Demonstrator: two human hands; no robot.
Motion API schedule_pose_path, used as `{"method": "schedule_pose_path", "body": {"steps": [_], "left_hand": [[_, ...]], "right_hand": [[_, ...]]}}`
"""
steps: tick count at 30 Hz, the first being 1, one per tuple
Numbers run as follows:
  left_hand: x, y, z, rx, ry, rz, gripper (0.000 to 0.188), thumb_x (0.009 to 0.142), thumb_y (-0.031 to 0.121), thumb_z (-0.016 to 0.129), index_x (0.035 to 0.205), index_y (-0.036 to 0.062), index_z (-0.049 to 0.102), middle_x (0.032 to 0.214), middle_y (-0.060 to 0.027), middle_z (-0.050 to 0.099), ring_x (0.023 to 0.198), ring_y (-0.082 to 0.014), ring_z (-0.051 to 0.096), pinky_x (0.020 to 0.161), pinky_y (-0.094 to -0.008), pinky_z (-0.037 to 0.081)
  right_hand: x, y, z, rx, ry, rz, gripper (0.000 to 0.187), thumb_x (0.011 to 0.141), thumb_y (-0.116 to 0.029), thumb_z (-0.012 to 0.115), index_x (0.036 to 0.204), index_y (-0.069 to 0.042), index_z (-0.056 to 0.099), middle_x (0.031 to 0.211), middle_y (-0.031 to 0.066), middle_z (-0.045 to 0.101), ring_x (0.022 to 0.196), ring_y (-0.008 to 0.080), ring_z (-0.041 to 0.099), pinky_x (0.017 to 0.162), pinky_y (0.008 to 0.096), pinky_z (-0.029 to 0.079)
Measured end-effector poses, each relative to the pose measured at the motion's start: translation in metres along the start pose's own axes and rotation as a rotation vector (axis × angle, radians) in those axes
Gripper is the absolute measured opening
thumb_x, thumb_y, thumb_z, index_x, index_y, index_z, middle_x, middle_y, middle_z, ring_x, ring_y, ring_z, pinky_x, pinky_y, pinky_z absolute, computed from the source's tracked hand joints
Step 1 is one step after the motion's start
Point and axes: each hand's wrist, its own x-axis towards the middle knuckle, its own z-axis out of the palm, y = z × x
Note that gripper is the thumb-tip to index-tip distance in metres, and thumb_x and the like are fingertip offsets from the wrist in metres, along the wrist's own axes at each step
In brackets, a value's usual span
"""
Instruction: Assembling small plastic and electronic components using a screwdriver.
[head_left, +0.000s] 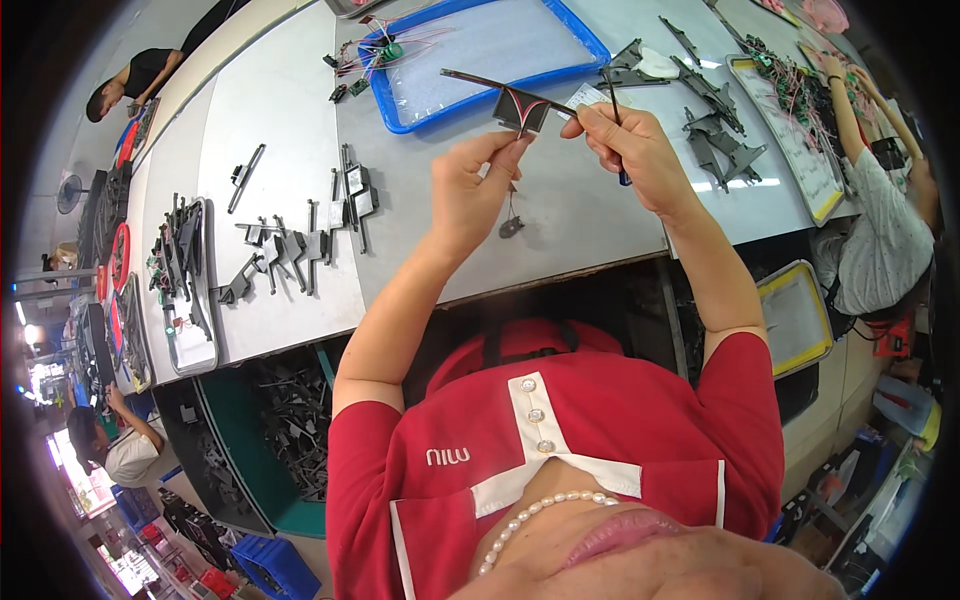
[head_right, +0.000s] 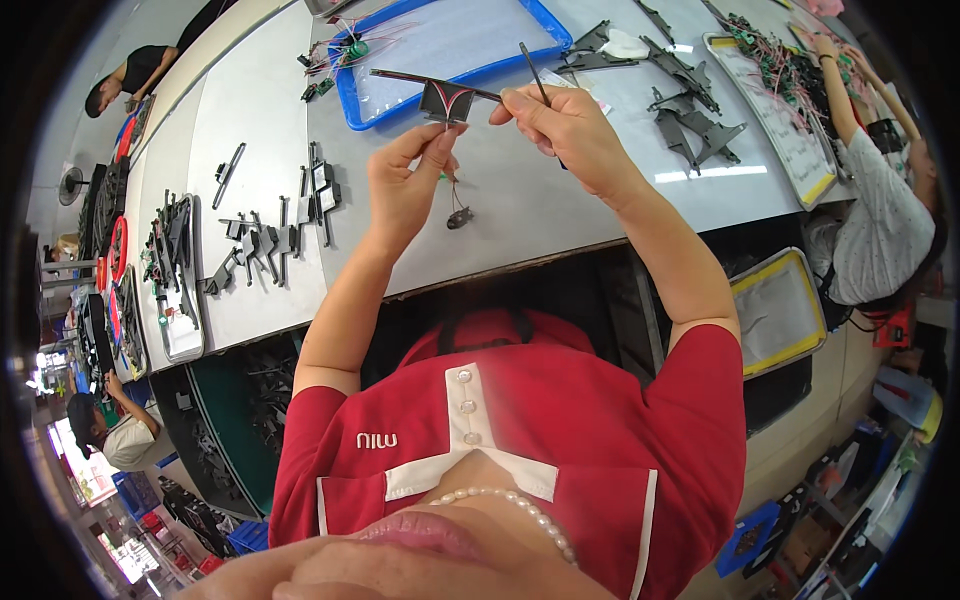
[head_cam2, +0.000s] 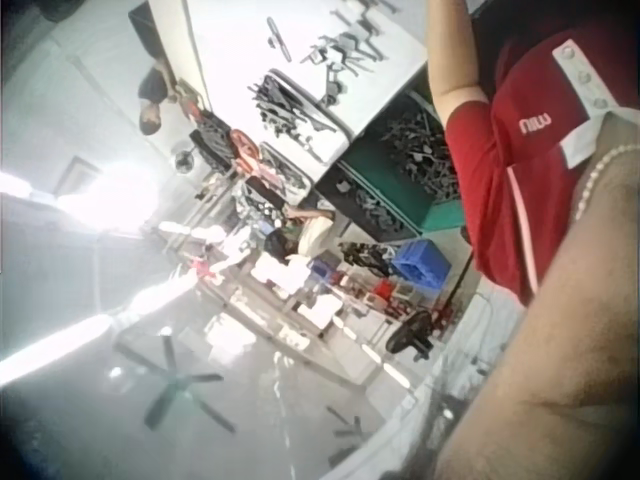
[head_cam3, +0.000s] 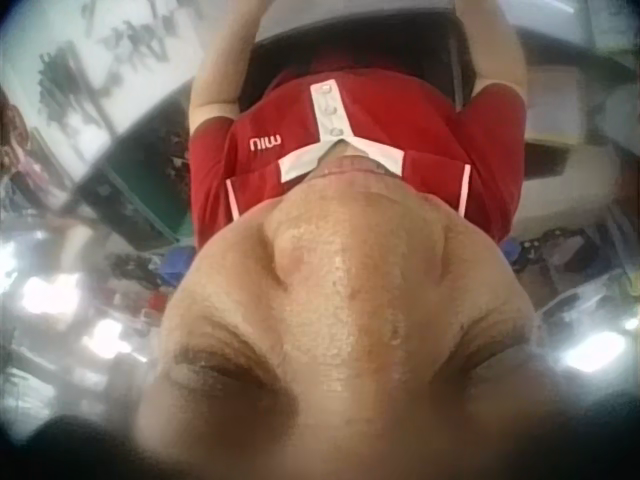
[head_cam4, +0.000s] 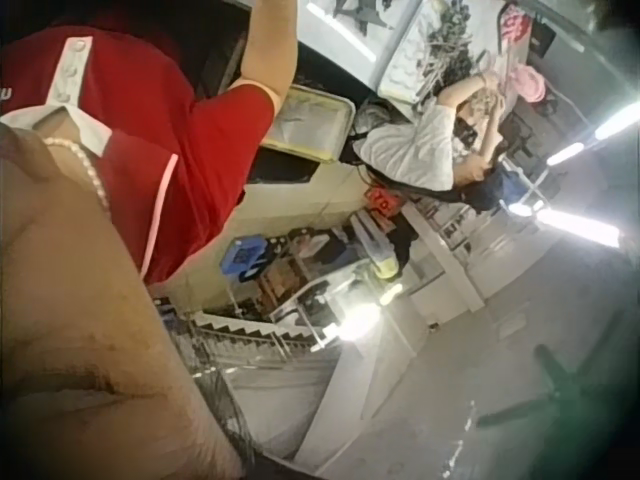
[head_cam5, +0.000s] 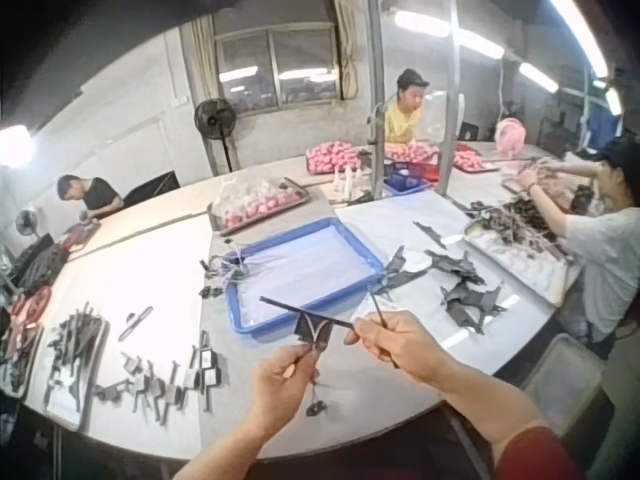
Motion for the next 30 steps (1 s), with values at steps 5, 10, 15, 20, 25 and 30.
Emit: {"method": "schedule_pose_path", "body": {"steps": [5, 10, 15, 20, 25, 30], "left_hand": [[-0.002, 0.000, -0.019, -0.068, -0.150, -0.141, 0.024, 0.089, 0.014, 0.058, 0.106, -0.0036, 0.061, 0.074, -0.0050, 0.062, 0.071, -0.0109, 0.058, 0.063, -0.0241, 0.046], [-0.005, 0.030, -0.018, -0.354, -0.256, -0.050, 0.033, 0.086, 0.014, 0.062, 0.114, -0.0017, 0.055, 0.097, -0.0128, 0.064, 0.089, -0.0199, 0.063, 0.082, -0.0327, 0.048], [-0.017, 0.045, -0.010, -0.356, -0.251, -0.109, 0.027, 0.088, 0.013, 0.058, 0.110, -0.0019, 0.058, 0.095, -0.0141, 0.065, 0.086, -0.0227, 0.064, 0.078, -0.0324, 0.052], [-0.021, 0.021, 0.007, -0.627, -0.171, -0.259, 0.027, 0.090, 0.015, 0.055, 0.111, -0.0023, 0.057, 0.090, -0.0120, 0.064, 0.074, -0.0154, 0.061, 0.064, -0.0221, 0.048], [-0.011, -0.006, 0.023, -0.594, -0.132, -0.294, 0.022, 0.091, 0.015, 0.053, 0.102, -0.0035, 0.057, 0.082, -0.0092, 0.062, 0.054, -0.0060, 0.038, 0.049, -0.0195, 0.030], [0.007, -0.016, 0.015, -0.559, -0.006, -0.314, 0.021, 0.091, 0.015, 0.054, 0.099, -0.0033, 0.057, 0.079, -0.0075, 0.060, 0.053, -0.0036, 0.035, 0.049, -0.0191, 0.028]], "right_hand": [[-0.009, -0.009, 0.010, 0.000, -0.027, 0.001, 0.034, 0.092, -0.030, 0.051, 0.085, 0.000, 0.064, 0.057, -0.0080, 0.037, 0.050, 0.0015, 0.032, 0.047, 0.0167, 0.025], [-0.022, -0.030, 0.008, -0.289, -0.076, -0.124, 0.031, 0.091, -0.029, 0.052, 0.081, -0.003, 0.065, 0.056, -0.0084, 0.036, 0.050, 0.0013, 0.031, 0.046, 0.0174, 0.025], [-0.031, -0.039, 0.007, -0.312, -0.150, -0.076, 0.030, 0.090, -0.028, 0.053, 0.080, -0.003, 0.064, 0.056, -0.0082, 0.036, 0.049, 0.0017, 0.031, 0.045, 0.0190, 0.023], [-0.032, -0.012, 0.011, 0.019, -0.122, 0.018, 0.029, 0.089, -0.030, 0.055, 0.081, -0.003, 0.064, 0.056, -0.0081, 0.037, 0.049, 0.0020, 0.032, 0.045, 0.0183, 0.024], [-0.032, 0.019, -0.005, 0.016, -0.050, 0.099, 0.030, 0.090, -0.031, 0.054, 0.084, -0.003, 0.065, 0.059, -0.0068, 0.044, 0.051, 0.0016, 0.035, 0.045, 0.0180, 0.026], [-0.042, 0.049, -0.076, -0.535, 0.297, -0.062, 0.025, 0.086, -0.025, 0.058, 0.099, -0.004, 0.064, 0.069, 0.0004, 0.058, 0.062, 0.0085, 0.051, 0.056, 0.0233, 0.040]]}}
